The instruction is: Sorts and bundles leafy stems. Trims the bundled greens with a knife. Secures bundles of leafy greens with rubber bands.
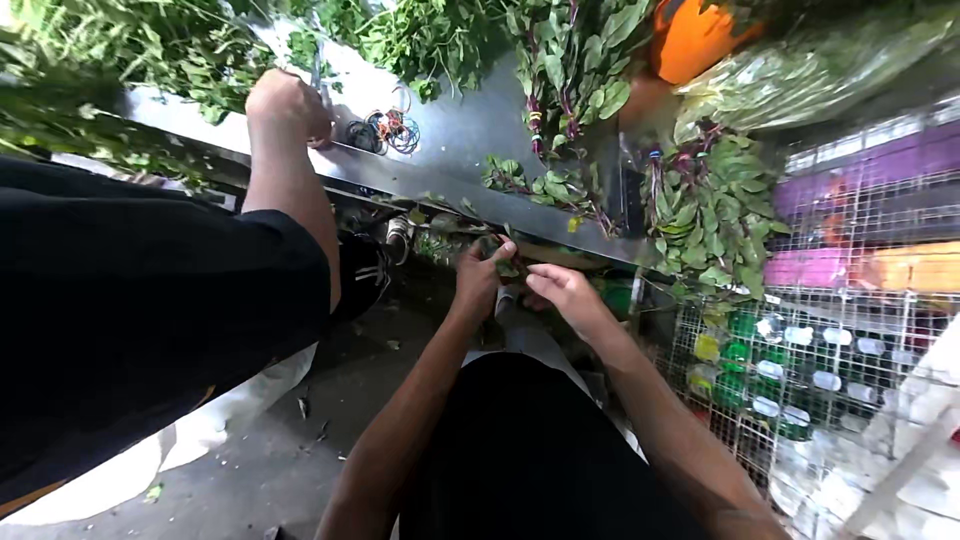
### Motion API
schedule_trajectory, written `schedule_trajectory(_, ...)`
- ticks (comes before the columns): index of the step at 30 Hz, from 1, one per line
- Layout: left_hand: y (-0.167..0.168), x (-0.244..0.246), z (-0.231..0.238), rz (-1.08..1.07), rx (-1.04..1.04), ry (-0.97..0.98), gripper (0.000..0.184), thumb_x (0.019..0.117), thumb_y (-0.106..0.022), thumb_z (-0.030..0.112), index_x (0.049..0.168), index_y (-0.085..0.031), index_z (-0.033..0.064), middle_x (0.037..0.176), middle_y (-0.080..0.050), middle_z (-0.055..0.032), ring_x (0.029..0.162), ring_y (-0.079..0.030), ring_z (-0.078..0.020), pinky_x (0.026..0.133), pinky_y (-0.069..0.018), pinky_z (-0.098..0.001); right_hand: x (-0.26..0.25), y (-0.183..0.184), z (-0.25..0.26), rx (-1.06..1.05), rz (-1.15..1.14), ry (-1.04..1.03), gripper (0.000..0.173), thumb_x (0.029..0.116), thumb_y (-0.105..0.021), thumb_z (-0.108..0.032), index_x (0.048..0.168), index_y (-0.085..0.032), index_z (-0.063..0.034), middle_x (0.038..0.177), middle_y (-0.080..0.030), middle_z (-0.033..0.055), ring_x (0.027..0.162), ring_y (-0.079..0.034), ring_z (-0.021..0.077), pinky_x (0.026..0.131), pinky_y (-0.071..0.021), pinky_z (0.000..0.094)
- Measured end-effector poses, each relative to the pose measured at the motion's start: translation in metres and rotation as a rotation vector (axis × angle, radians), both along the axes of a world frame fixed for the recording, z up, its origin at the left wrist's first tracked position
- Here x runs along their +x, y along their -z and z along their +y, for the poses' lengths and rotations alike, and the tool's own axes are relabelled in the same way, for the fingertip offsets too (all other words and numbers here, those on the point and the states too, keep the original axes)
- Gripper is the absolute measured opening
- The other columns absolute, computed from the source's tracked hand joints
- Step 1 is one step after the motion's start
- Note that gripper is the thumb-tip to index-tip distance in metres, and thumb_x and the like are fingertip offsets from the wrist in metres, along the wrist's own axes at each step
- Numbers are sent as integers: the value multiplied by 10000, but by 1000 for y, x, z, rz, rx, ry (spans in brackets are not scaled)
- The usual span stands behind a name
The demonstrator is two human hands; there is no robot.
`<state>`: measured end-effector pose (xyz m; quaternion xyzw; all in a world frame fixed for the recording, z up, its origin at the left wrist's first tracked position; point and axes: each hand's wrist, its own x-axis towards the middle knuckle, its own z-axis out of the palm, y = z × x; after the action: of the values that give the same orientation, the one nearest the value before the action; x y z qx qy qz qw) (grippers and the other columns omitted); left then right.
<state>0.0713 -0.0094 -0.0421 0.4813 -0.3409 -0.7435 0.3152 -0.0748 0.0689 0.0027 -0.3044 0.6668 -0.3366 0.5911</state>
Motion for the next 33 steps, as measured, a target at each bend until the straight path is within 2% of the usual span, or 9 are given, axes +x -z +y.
schedule_trajectory(4,6,0,3,-103,-111,43,150,983,-688,153,1109,-676,73,930,-699,-43,761,-654,-121,703,-576,-319,16,20,7,47,-206,162,324,1098,-418,-195,1090,-656,24,770,-660,46,658,-639,118,639,-570,277)
schedule_trajectory(10,21,8,2,-253,-34,46,234,1041,-578,110,1238,-614,-11,1037,-703,-153,805,-725,-218,766,-634,-413,12,25,40,105,-29,-72,297,1086,-472,-207,984,-666,-7,748,-616,-6,613,-578,49,596,-524,219)
schedule_trajectory(13,22,22,-4,-322,-26,50,284,1050,-573,151,1294,-580,6,1079,-680,-176,789,-716,-232,741,-630,-423,2,34,51,127,210,-298,301,1072,-503,-250,1139,-695,-27,1004,-699,80,861,-668,125,806,-565,313)
schedule_trajectory(16,13,24,-4,-388,-148,116,262,1029,-625,171,1242,-620,18,1076,-680,-183,805,-714,-256,739,-631,-452,5,36,39,138,289,-374,584,1075,-494,-328,1567,-375,-36,1530,-477,206,1280,-601,277,1087,-493,441)
schedule_trajectory(18,11,17,-2,-474,-256,155,212,1006,-655,182,1159,-646,34,981,-680,-170,762,-677,-265,697,-597,-470,16,33,23,48,196,-190,583,1058,-546,-278,1556,-383,-21,1440,-572,190,1155,-672,234,991,-556,386)
schedule_trajectory(20,11,11,3,-543,-302,192,208,996,-648,197,1158,-659,66,966,-690,-154,767,-667,-277,684,-574,-486,25,33,12,11,38,-24,413,1062,-546,-203,1411,-542,18,1153,-715,146,916,-733,183,825,-621,334)
schedule_trajectory(23,16,2,6,-518,-298,186,263,1009,-650,248,1193,-650,60,1023,-693,-150,826,-677,-263,736,-578,-478,24,38,6,46,-11,86,281,1061,-544,-147,1228,-653,51,900,-731,104,698,-700,132,669,-612,292)
schedule_trajectory(27,31,-4,17,-150,61,196,329,1049,-598,272,1251,-602,12,1001,-683,-116,838,-682,-194,790,-596,-393,11,43,12,11,-56,117,270,1076,-504,-147,1206,-658,33,879,-710,81,675,-661,129,632,-583,285)
schedule_trajectory(33,26,-24,22,51,321,312,383,1116,-430,278,1049,-685,1,835,-692,-72,712,-651,-140,682,-557,-303,-17,20,5,142,193,-288,328,1085,-471,-228,1171,-690,1,949,-715,97,756,-688,145,719,-596,337)
